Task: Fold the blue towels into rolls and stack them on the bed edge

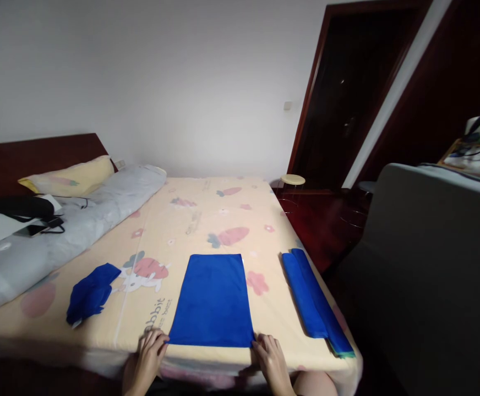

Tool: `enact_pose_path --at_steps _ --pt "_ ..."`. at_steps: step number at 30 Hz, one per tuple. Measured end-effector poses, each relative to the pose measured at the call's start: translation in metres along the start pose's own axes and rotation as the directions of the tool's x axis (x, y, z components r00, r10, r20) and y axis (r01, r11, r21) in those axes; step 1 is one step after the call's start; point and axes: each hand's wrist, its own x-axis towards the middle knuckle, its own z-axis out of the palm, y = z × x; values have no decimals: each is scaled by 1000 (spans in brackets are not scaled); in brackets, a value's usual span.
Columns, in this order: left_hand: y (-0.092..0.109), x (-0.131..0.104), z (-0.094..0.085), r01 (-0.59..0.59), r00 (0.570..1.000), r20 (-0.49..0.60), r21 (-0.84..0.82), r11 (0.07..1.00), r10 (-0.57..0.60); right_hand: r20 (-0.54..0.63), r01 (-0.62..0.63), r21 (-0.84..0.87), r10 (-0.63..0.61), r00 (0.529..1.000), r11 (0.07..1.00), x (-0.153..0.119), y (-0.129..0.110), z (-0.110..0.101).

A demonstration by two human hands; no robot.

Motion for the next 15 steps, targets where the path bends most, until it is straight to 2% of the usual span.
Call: enact_pose_path --at_steps 2,5,11,13,15 --pt "3 0 -6 -26 999 26 -79 997 28 -11 -11 4 11 1000 1000 -3 -3 -1" --pt "6 -1 -10 -5 1000 27 -137 991 9 6 -19 17 19 1000 1000 -4 -7 -3" --pt "6 -6 -2 19 999 38 -129 991 -14 82 -17 1 17 996 1000 0 -14 -19" --pt "19 -1 4 53 998 38 -100 994 -49 83 -22 9 21 996 1000 10 -24 -17" --pt "45 9 13 51 997 55 -100 994 -46 78 -54 18 52 996 998 27 -41 -6"
